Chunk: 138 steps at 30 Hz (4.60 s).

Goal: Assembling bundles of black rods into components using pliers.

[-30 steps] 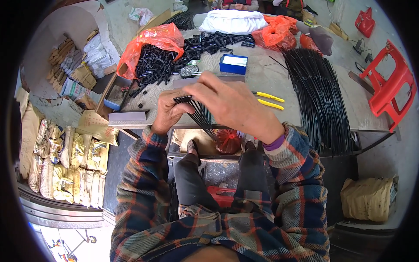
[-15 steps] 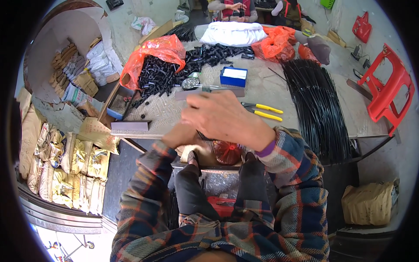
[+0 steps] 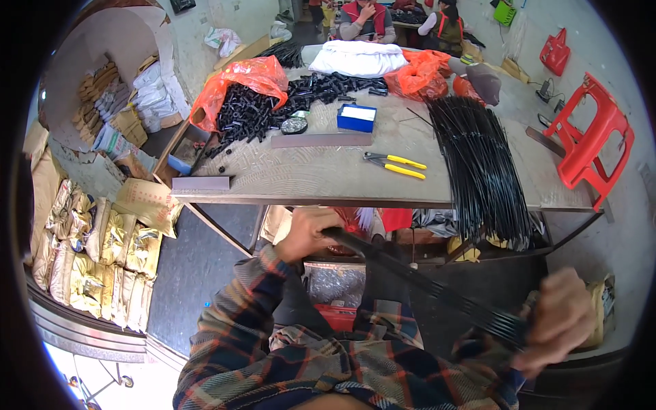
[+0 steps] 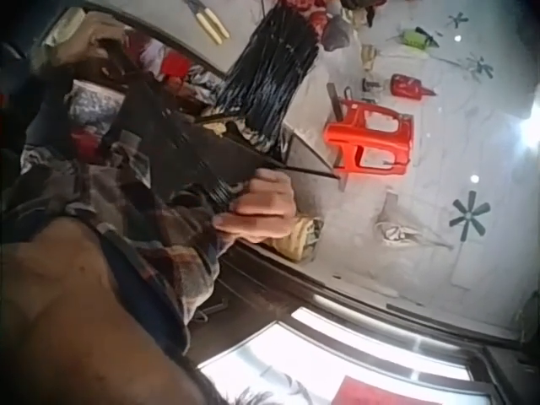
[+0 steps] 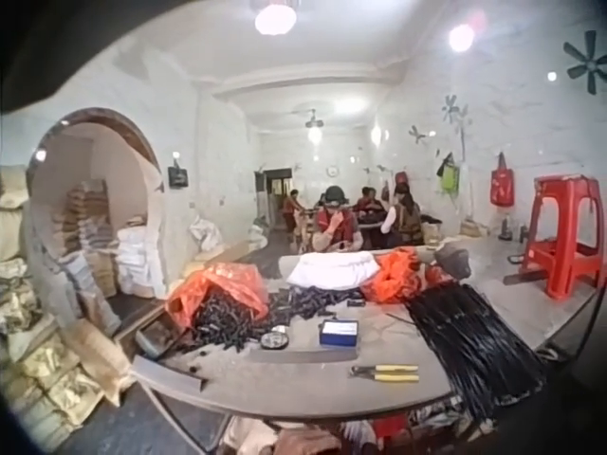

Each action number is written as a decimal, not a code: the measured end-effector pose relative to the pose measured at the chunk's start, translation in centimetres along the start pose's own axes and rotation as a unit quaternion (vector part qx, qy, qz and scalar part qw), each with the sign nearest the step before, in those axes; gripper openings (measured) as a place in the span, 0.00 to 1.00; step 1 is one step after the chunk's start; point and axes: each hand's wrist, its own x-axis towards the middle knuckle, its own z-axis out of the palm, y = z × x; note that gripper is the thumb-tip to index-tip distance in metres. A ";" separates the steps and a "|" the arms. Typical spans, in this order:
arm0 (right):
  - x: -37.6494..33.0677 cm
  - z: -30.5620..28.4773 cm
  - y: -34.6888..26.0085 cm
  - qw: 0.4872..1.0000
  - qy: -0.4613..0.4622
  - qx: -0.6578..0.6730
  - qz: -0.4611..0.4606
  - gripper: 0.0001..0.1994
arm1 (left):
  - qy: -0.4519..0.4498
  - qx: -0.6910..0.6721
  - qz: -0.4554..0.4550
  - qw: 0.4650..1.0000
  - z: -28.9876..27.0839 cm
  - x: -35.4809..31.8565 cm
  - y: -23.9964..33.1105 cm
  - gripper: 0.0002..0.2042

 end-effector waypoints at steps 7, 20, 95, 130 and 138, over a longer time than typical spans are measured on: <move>-6.8 13.1 2.3 0.820 0.043 0.046 0.569 0.17 | -0.132 0.234 0.136 0.954 -9.0 4.7 -3.9 0.20; -15.3 44.4 15.7 0.777 -0.229 0.358 0.465 0.13 | -0.419 0.190 0.303 0.835 1.4 -0.6 0.4 0.12; 16.5 26.1 58.9 0.956 -0.026 -0.029 0.292 0.05 | 0.219 -0.635 -0.514 0.534 3.8 -10.5 -3.2 0.10; 2.1 22.5 26.2 0.779 0.038 0.439 0.446 0.08 | 0.240 -0.537 -0.447 0.674 4.6 -7.9 6.2 0.14; 2.4 23.5 25.6 0.710 0.137 0.519 0.457 0.10 | 0.308 -0.541 -0.403 0.671 4.8 -8.1 7.2 0.09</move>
